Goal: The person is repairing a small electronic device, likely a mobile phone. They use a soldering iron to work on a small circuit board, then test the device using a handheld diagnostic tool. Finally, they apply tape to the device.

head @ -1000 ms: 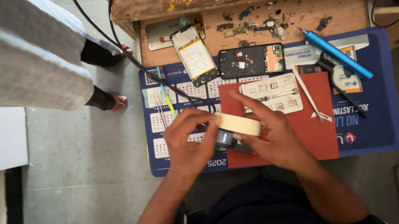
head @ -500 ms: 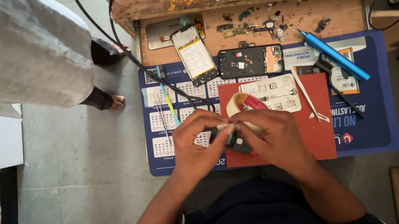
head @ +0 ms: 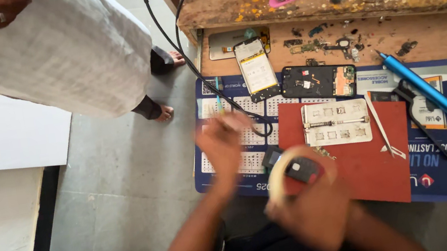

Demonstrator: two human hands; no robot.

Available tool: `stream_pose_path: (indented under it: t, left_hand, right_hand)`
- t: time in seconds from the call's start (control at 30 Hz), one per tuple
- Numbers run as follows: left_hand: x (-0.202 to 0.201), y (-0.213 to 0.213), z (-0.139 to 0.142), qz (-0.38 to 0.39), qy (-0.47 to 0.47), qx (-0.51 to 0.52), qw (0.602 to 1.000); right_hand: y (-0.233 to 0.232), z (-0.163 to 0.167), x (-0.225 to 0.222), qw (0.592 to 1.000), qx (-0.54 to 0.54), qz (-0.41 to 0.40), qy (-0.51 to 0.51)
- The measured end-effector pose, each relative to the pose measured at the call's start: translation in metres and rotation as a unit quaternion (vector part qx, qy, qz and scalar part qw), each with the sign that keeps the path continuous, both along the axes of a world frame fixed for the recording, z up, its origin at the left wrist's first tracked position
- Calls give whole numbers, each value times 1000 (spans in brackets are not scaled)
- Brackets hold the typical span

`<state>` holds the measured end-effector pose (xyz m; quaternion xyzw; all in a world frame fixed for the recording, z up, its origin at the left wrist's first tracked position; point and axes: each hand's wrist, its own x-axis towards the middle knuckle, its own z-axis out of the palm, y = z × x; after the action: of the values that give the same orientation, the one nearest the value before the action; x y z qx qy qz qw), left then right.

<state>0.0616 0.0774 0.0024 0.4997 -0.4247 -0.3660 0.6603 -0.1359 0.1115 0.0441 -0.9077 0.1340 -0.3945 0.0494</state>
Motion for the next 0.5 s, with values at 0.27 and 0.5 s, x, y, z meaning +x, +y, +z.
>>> stream_pose_path:
  t: [0.27, 0.5]
  left_hand:
    - [59, -77, -18, 116, -347, -84, 927]
    - [84, -154, 3, 93, -463, -107, 875]
  right_hand:
    - [-14, -13, -35, 977, 142, -90, -131]
    - [-18, 2, -42, 976, 158, -68, -136]
